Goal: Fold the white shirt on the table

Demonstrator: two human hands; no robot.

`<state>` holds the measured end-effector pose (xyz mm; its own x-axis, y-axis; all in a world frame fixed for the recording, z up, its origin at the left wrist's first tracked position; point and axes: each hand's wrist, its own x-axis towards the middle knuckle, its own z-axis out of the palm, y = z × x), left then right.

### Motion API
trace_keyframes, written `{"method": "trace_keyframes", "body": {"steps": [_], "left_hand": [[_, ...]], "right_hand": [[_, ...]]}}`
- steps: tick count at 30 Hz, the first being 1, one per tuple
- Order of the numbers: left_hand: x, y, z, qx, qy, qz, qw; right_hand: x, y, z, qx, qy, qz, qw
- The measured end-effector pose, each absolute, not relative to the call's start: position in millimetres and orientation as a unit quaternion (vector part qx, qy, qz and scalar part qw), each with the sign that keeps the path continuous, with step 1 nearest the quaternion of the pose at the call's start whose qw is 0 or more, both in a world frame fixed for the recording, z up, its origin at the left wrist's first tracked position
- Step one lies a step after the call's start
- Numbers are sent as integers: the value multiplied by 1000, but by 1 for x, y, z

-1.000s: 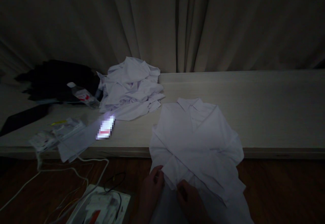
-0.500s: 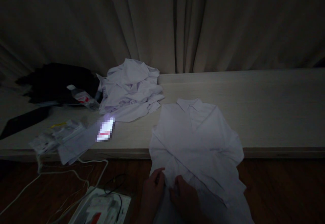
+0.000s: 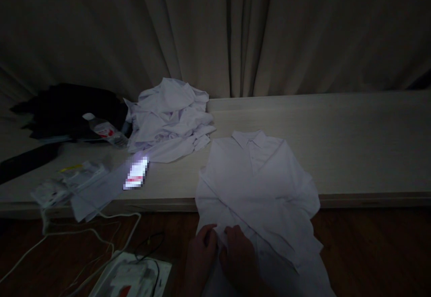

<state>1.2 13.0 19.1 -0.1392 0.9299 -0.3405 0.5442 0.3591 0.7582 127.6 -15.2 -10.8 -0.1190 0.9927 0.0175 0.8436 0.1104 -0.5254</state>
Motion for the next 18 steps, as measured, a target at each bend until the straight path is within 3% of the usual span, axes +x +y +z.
{"method": "trace_keyframes", "body": {"steps": [18], "left_hand": [[4, 16, 22, 519, 730, 227, 382]], "right_hand": [[136, -24, -22, -630, -698, 227, 254]]}}
